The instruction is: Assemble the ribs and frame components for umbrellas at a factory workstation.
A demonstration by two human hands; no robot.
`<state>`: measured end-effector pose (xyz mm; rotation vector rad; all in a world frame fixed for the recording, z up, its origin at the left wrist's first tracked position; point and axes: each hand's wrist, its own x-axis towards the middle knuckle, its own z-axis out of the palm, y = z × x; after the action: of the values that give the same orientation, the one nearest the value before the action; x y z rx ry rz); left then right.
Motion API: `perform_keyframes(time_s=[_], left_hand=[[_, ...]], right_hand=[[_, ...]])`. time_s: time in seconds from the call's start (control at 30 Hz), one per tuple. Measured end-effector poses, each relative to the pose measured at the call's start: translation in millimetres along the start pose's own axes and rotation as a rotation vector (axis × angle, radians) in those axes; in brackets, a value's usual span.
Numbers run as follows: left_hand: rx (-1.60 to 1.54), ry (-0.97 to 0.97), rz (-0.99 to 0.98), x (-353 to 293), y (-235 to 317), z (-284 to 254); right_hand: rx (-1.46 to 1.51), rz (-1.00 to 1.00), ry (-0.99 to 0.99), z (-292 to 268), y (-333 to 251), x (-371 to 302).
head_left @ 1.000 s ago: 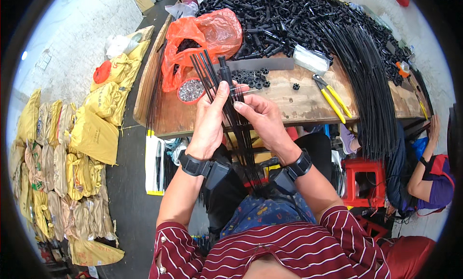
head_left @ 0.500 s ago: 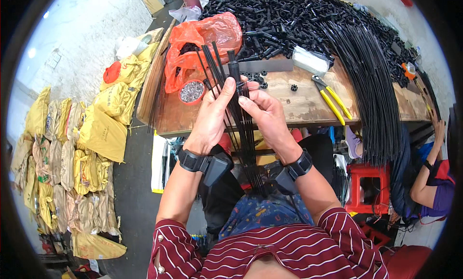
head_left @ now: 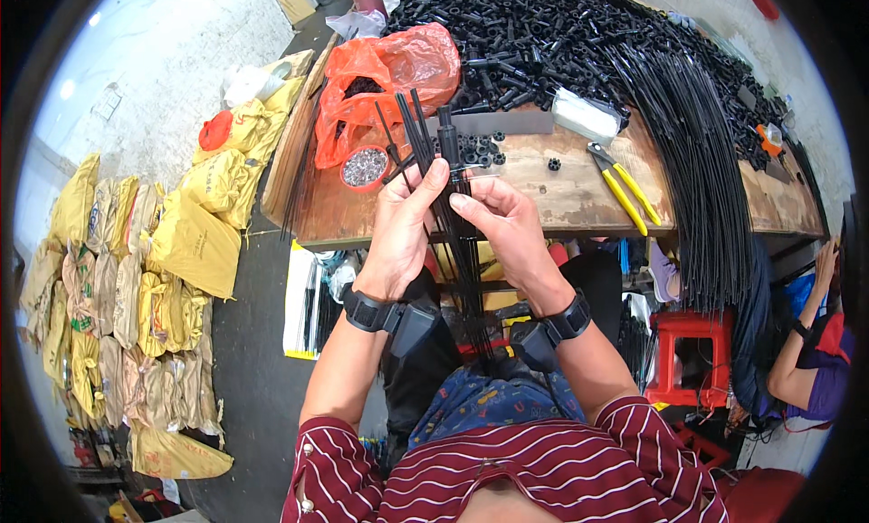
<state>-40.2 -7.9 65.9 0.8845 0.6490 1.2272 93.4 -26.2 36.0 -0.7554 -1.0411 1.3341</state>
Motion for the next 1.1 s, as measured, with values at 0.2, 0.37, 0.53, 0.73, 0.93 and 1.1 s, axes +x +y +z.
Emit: perform_keyframes(time_s=[0.2,0.37,0.53,0.73,0.93,1.1], left_hand=[[0.074,0.053,-0.010,-1.7,-3.7,-6.4],[0.060,0.031,0.019,-5.9,-6.0,-2.1],[0.023,0.067,0.062,-8.8,-14.1,0.4],[0.003,0.058,0.060,-11.1,-14.6,4.5],[-0.036,0.111,0.055,-16.4,-19.4,6.8],[0.018,0.080,0.070,-18.2,-14.9,5.3]], right_hand=[[-0.032,-0.037,-0.004,0.5,9.1,-4.4],[-0.115,-0.066,0.056,7.0,11.3,-8.4],[-0.188,-0.087,0.077,9.5,13.4,-6.2],[-0.230,-0.181,0.146,10.3,18.4,-7.8],[-0.253,-0.157,0.210,18.3,17.1,-12.5],[-0.349,-0.104,0.138,13.6,13.9,-17.5]])
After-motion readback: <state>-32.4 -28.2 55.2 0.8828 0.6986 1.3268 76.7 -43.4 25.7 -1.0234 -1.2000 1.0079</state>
